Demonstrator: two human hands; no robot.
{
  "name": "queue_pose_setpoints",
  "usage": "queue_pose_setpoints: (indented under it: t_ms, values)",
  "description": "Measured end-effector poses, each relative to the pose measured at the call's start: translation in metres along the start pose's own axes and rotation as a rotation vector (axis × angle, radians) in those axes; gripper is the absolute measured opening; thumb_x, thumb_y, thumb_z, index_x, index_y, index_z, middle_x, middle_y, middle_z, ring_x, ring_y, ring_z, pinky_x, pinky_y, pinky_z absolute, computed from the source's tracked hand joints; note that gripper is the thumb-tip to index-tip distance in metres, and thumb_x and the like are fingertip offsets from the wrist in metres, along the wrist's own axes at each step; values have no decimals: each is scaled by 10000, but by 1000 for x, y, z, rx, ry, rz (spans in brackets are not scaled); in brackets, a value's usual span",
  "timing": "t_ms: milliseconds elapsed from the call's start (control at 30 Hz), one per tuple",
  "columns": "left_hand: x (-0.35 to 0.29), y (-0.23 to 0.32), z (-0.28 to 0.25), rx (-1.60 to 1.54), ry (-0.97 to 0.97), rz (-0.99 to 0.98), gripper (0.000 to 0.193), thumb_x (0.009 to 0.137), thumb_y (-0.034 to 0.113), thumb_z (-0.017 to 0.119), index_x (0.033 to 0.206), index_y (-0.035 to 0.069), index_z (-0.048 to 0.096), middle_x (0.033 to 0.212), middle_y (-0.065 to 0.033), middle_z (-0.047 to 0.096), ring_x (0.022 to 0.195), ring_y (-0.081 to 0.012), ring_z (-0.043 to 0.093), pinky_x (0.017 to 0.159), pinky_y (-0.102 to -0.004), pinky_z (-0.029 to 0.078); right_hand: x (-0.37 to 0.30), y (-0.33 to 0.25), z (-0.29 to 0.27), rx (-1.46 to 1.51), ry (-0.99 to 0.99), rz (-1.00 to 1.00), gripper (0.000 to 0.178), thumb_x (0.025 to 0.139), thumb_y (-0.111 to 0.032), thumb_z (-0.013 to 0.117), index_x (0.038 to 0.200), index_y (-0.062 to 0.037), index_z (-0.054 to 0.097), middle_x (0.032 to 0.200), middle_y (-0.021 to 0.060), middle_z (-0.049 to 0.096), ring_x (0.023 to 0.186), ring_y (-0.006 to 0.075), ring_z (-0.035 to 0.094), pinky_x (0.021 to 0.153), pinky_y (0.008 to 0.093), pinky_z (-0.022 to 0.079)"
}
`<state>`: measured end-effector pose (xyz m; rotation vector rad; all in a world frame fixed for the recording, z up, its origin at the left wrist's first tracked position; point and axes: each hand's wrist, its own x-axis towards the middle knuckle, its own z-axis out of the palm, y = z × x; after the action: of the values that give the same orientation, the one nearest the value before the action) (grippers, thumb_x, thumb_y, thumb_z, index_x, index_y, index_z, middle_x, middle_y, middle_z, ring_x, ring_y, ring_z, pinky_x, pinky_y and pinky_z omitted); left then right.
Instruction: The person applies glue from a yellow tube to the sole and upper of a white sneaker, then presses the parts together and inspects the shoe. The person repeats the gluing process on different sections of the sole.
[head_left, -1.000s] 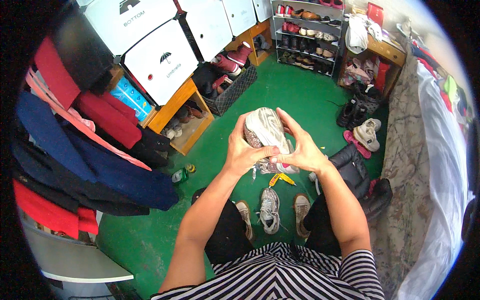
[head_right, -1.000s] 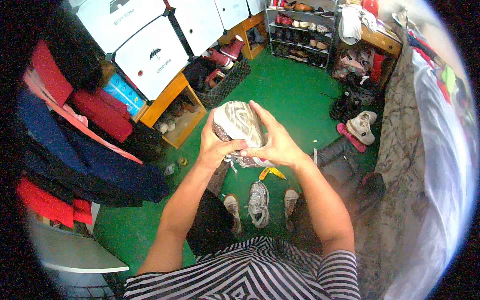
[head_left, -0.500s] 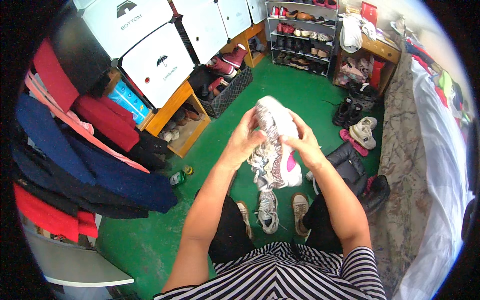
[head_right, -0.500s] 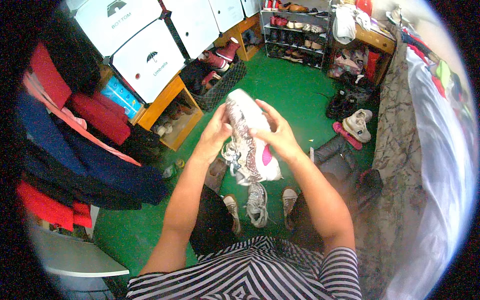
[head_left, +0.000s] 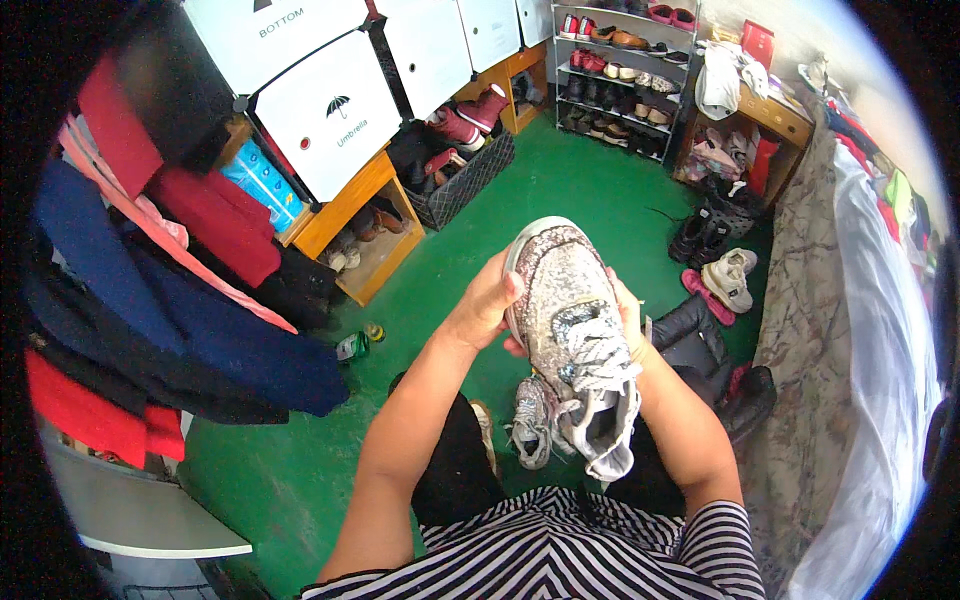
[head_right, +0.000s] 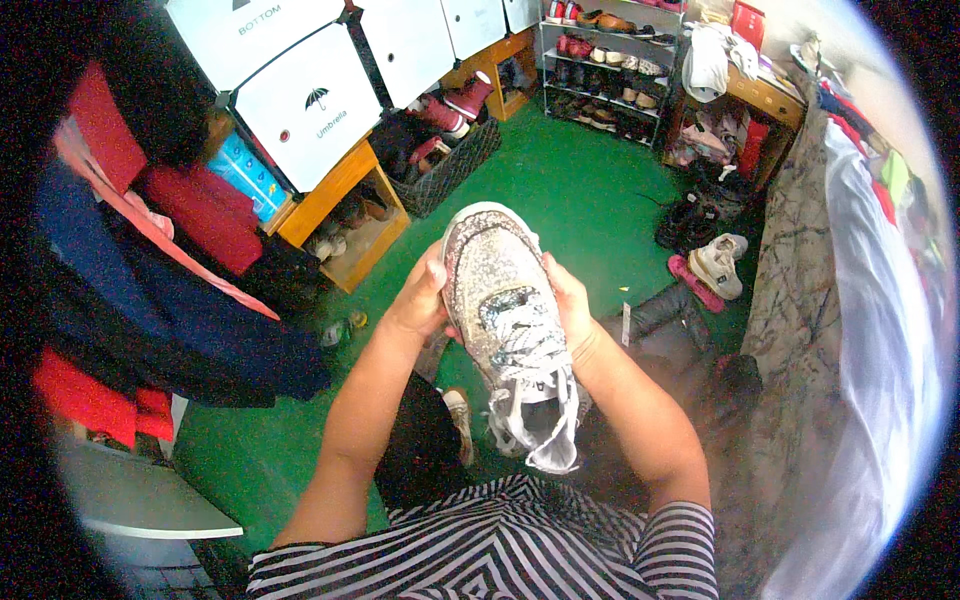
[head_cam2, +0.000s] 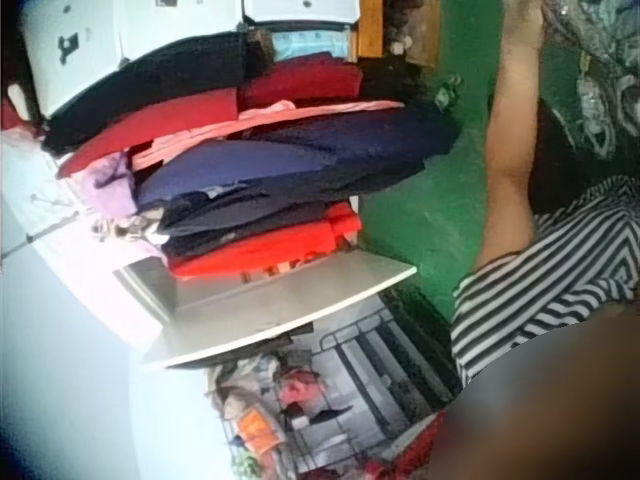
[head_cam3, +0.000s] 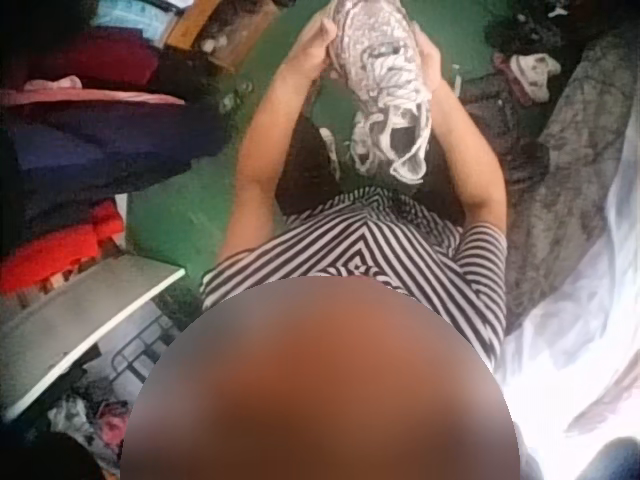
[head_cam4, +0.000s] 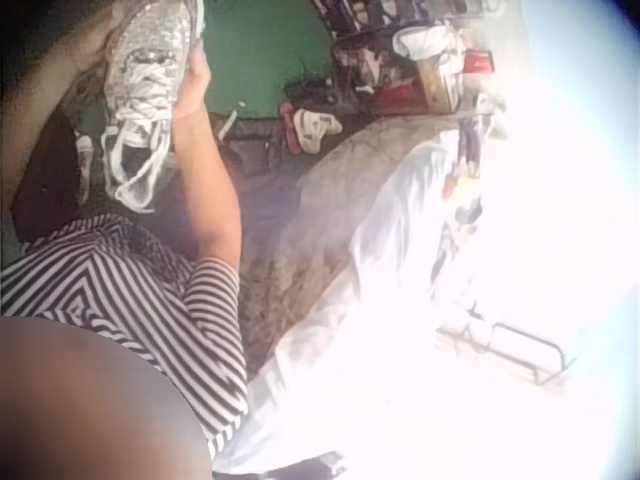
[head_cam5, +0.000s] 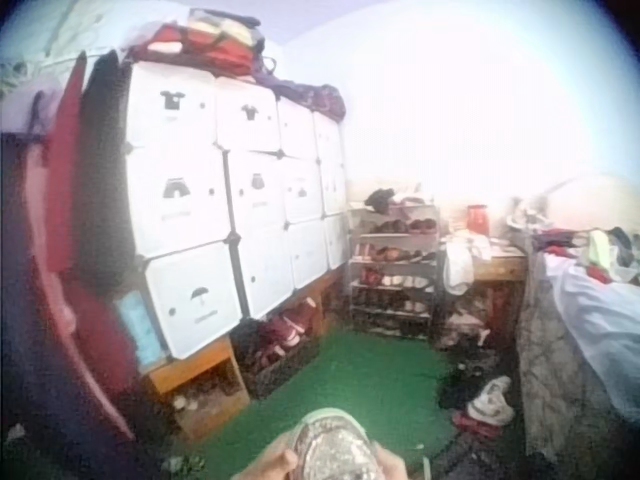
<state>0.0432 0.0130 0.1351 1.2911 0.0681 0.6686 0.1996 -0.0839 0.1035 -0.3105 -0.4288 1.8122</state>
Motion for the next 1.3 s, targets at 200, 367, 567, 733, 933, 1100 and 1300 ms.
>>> queue_pose_setpoints:
  t_ms: [200,367,567,733,933,1100,1300]
  values:
    - [4,2,4,-60,33,34,708,818,331,671,1371,-39,428,1227,-120,598,1103,-191,588,982,-333,463,6,-3,0,65,67,9,699,934,-553,473,1415,-48,436,1327,257,534,1141,436,562,991,529,468]
    - [3,4,-3,15,203,59,545,824,195,629,1296,-52,515,1164,-117,632,1047,-189,615,959,-315,474,8,-32,-10,-624,240,-101,522,982,-426,540,1305,-16,546,1242,135,631,1096,228,623,931,365,507]
    - [1,-7,0,583,212,102,546,801,169,670,1283,-43,525,1184,-136,639,1100,-187,609,979,-336,467,15,-30,-16,-1074,177,-617,455,982,-277,587,1348,-18,512,1308,102,579,1196,168,535,1020,317,422]
    - [2,-6,4,650,170,56,533,800,188,677,1266,-16,518,1149,-128,632,1082,-185,602,955,-329,466,11,-29,-3,-1098,37,-563,466,981,-230,587,1399,-50,489,1392,88,516,1262,188,485,1074,336,369]
    - [3,-8,11,626,166,47,478,832,198,665,1236,-15,524,1117,-120,630,1056,-177,601,930,-328,470,10,-27,-8,-1134,89,-620,401,982,-195,581,1354,-53,535,1315,99,555,1240,198,496,1060,334,375]
    - [4,-8,10,647,141,71,452,854,216,666,1217,-16,531,1101,-128,637,1033,-178,607,903,-328,477,8,-30,-4,-1247,101,-705,363,965,-155,594,1310,-45,569,1276,111,572,1221,213,514,1049,339,385]
    - [6,-7,21,825,250,156,405,911,292,654,1159,-16,566,1014,-147,664,935,-206,649,816,-336,510,4,-29,-3,-1299,194,-825,332,935,-93,614,1262,-36,606,1263,129,579,1213,233,528,1043,335,392]
